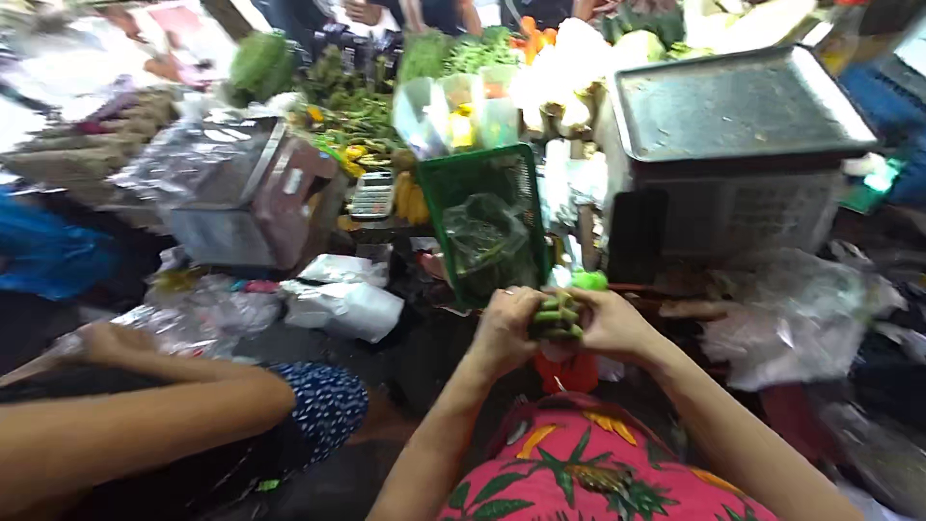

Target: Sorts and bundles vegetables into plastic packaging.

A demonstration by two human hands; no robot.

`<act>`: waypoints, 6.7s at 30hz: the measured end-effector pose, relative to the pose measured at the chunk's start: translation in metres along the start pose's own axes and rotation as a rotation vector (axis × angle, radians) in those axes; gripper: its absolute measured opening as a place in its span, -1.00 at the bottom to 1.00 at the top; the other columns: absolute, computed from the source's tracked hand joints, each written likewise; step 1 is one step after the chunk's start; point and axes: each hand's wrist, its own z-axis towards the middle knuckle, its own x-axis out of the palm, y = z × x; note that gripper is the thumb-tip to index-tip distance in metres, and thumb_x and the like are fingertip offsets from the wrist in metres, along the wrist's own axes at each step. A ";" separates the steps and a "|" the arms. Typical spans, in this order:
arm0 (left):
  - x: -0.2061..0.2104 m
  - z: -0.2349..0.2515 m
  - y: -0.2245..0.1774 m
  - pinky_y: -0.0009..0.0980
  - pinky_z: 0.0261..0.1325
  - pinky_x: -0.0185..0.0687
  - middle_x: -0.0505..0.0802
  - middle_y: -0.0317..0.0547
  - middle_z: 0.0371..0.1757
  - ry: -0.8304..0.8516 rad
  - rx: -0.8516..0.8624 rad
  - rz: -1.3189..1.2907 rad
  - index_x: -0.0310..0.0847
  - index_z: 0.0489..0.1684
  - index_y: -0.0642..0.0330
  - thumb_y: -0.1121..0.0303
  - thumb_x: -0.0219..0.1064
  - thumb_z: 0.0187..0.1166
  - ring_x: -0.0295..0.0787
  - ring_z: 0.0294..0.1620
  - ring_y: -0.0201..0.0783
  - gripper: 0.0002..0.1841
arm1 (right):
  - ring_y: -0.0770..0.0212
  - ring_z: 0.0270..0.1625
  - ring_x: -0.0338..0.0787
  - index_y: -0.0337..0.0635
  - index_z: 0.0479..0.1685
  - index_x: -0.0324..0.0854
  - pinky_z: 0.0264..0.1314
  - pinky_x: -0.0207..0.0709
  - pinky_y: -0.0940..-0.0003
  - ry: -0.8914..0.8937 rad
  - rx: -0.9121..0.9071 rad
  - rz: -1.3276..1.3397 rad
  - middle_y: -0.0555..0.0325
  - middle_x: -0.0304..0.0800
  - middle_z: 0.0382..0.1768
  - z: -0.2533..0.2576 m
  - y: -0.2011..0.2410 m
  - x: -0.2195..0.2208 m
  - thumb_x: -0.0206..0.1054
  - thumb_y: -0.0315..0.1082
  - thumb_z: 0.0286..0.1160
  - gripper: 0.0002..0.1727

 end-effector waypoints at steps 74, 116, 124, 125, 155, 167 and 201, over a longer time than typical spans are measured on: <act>0.010 -0.056 0.029 0.04 0.64 0.40 0.56 0.29 0.53 0.787 -0.845 0.029 0.27 0.68 0.39 0.30 0.86 -0.11 0.49 0.57 0.14 0.15 | 0.25 -0.13 0.85 -0.34 0.24 0.59 0.01 0.75 0.31 0.165 0.648 0.905 0.01 0.84 -0.10 0.021 -0.026 0.105 0.45 -0.12 0.60 -0.52; -0.014 0.092 0.124 0.28 0.49 0.44 0.75 0.24 0.36 0.168 -0.474 0.324 0.73 0.29 0.23 0.16 0.42 0.62 0.61 0.44 0.27 -0.59 | -0.62 0.65 0.26 -0.23 0.47 0.60 0.55 -0.08 -0.70 -0.659 0.242 -0.609 -0.38 0.52 0.52 -0.069 -0.052 -0.118 0.46 0.00 0.46 -0.35; -0.008 0.085 0.118 0.23 0.34 0.59 0.60 0.25 0.46 0.072 -0.447 0.343 0.74 0.27 0.12 0.51 0.44 0.48 0.62 0.37 0.27 -0.63 | -0.20 0.48 0.60 -0.05 0.15 0.82 0.46 0.40 -0.30 -0.449 -0.307 -0.417 0.01 0.81 0.22 0.012 0.007 -0.052 0.34 -0.13 0.59 -0.68; -0.009 0.081 0.121 0.19 0.35 0.60 0.62 0.23 0.45 0.032 -0.410 0.319 0.78 0.23 0.09 0.55 0.45 0.44 0.64 0.36 0.24 -0.63 | -0.13 0.43 0.65 -0.05 0.14 0.82 0.44 0.46 -0.22 -0.387 -0.353 -0.365 0.05 0.83 0.20 0.035 0.015 -0.043 0.33 -0.21 0.60 -0.72; -0.019 0.072 0.141 -0.14 0.51 0.61 0.84 0.08 0.34 -0.466 -0.360 0.063 0.63 0.52 0.21 0.49 0.13 0.77 0.81 0.35 -0.09 -0.61 | -0.09 0.18 0.81 -0.18 0.39 0.57 0.25 0.63 -0.21 -0.276 0.070 0.104 -0.15 0.80 0.15 0.203 0.052 -0.018 0.32 -0.42 0.59 -0.60; -0.006 0.049 0.110 -0.12 0.49 0.65 0.81 0.11 0.38 -0.389 0.004 0.055 0.67 0.47 0.23 0.68 0.20 0.55 0.78 0.40 -0.03 -0.51 | 0.31 -0.15 0.86 -0.20 0.38 0.42 0.07 0.76 0.32 -0.235 -0.123 0.824 0.16 0.82 -0.16 0.188 0.077 -0.004 0.06 -0.29 0.87 -0.71; -0.069 0.051 0.128 -0.09 0.49 0.56 0.77 0.25 0.24 -0.168 -0.543 -0.117 0.60 0.25 0.41 0.47 0.42 0.55 0.71 0.35 0.05 -0.65 | -0.28 0.18 0.76 -0.35 0.00 0.76 0.30 0.50 -0.35 -0.046 0.366 -0.160 -0.32 0.80 0.02 0.203 0.026 0.049 0.70 -0.02 0.24 -0.43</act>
